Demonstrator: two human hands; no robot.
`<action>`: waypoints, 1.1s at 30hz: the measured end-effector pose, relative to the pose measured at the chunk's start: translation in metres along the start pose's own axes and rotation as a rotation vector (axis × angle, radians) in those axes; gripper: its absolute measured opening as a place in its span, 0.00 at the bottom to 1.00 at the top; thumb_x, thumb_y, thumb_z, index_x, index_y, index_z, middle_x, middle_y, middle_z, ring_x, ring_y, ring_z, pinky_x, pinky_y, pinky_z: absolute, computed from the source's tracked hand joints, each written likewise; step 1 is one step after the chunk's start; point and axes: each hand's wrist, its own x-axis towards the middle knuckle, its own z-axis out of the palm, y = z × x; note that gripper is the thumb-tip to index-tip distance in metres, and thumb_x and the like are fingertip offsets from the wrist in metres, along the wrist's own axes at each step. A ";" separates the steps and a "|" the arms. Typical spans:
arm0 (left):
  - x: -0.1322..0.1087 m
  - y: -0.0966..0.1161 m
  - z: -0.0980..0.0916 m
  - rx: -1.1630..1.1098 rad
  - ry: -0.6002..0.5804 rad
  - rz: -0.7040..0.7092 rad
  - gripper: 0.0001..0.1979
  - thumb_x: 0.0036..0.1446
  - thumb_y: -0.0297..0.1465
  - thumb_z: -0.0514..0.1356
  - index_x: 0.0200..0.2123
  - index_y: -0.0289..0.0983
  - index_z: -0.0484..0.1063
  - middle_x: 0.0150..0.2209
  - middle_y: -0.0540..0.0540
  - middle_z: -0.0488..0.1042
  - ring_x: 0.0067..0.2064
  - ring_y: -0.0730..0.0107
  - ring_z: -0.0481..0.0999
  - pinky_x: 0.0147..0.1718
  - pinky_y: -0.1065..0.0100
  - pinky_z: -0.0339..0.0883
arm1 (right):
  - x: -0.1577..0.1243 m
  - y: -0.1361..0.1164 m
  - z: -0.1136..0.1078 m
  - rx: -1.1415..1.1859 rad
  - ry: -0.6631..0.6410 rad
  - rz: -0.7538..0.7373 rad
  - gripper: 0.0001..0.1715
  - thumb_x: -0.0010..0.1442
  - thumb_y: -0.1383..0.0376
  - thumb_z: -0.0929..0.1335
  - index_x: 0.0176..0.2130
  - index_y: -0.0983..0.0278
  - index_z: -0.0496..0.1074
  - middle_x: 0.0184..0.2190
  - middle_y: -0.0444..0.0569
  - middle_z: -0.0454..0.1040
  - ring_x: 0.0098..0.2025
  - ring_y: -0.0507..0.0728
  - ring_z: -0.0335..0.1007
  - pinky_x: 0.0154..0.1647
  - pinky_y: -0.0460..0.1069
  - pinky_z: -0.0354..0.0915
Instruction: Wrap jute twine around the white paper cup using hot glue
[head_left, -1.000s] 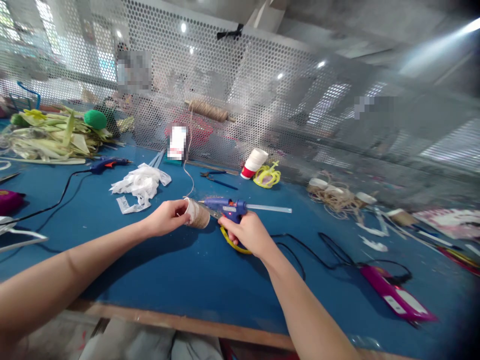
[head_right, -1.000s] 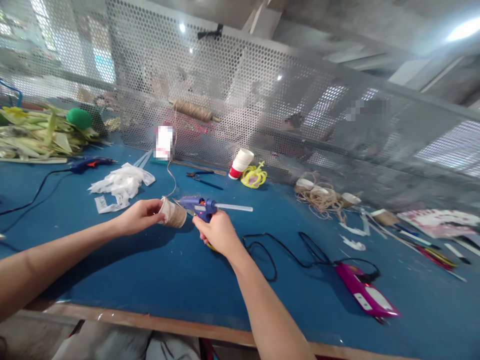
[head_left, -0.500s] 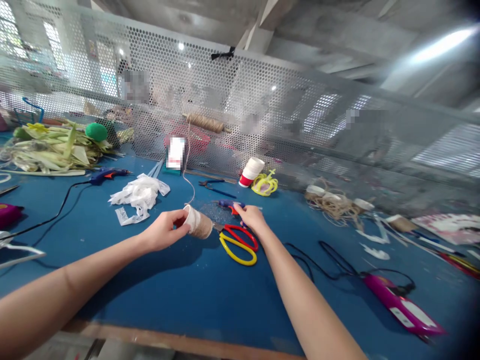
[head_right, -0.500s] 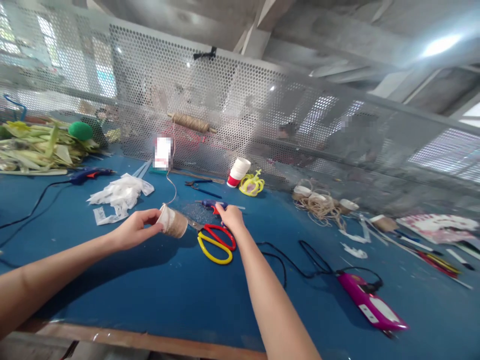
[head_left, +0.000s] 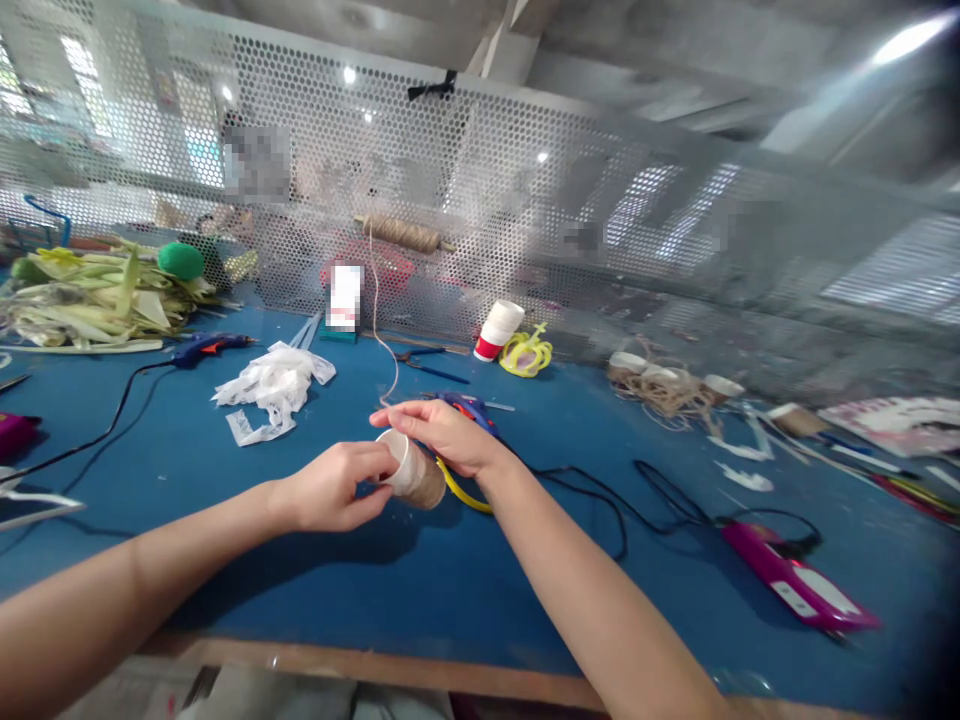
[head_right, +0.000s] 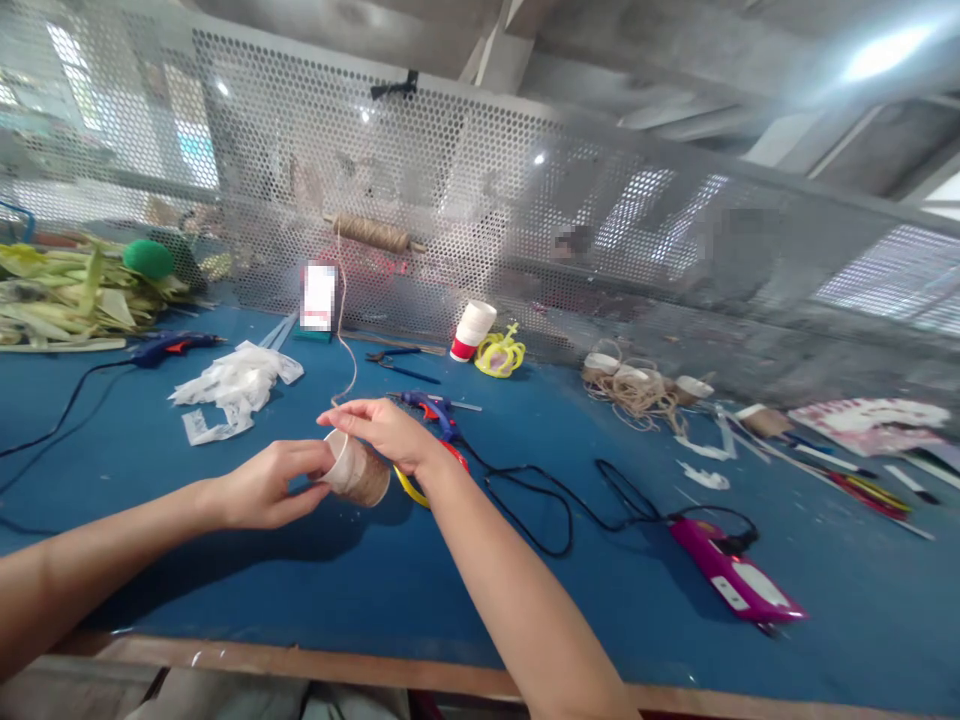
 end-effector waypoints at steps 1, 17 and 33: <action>0.001 0.000 0.000 -0.047 0.011 -0.039 0.04 0.51 0.26 0.51 0.25 0.34 0.63 0.24 0.49 0.64 0.27 0.75 0.60 0.28 0.73 0.57 | -0.001 -0.001 0.000 0.065 0.055 -0.036 0.16 0.48 0.55 0.69 0.32 0.64 0.76 0.33 0.47 0.75 0.35 0.51 0.68 0.38 0.46 0.61; 0.005 -0.002 0.003 -0.760 0.056 -0.405 0.10 0.47 0.32 0.58 0.31 0.31 0.66 0.27 0.50 0.69 0.28 0.75 0.68 0.31 0.70 0.63 | -0.026 -0.012 -0.004 -0.078 0.467 -0.240 0.14 0.48 0.56 0.69 0.29 0.64 0.76 0.18 0.42 0.64 0.21 0.47 0.54 0.21 0.45 0.52; 0.002 0.002 0.000 -0.825 0.032 -0.357 0.11 0.49 0.34 0.59 0.31 0.31 0.66 0.27 0.49 0.69 0.29 0.74 0.68 0.32 0.71 0.64 | -0.021 -0.005 -0.005 -0.146 0.520 -0.147 0.19 0.47 0.53 0.68 0.29 0.67 0.76 0.17 0.41 0.63 0.19 0.46 0.53 0.20 0.44 0.51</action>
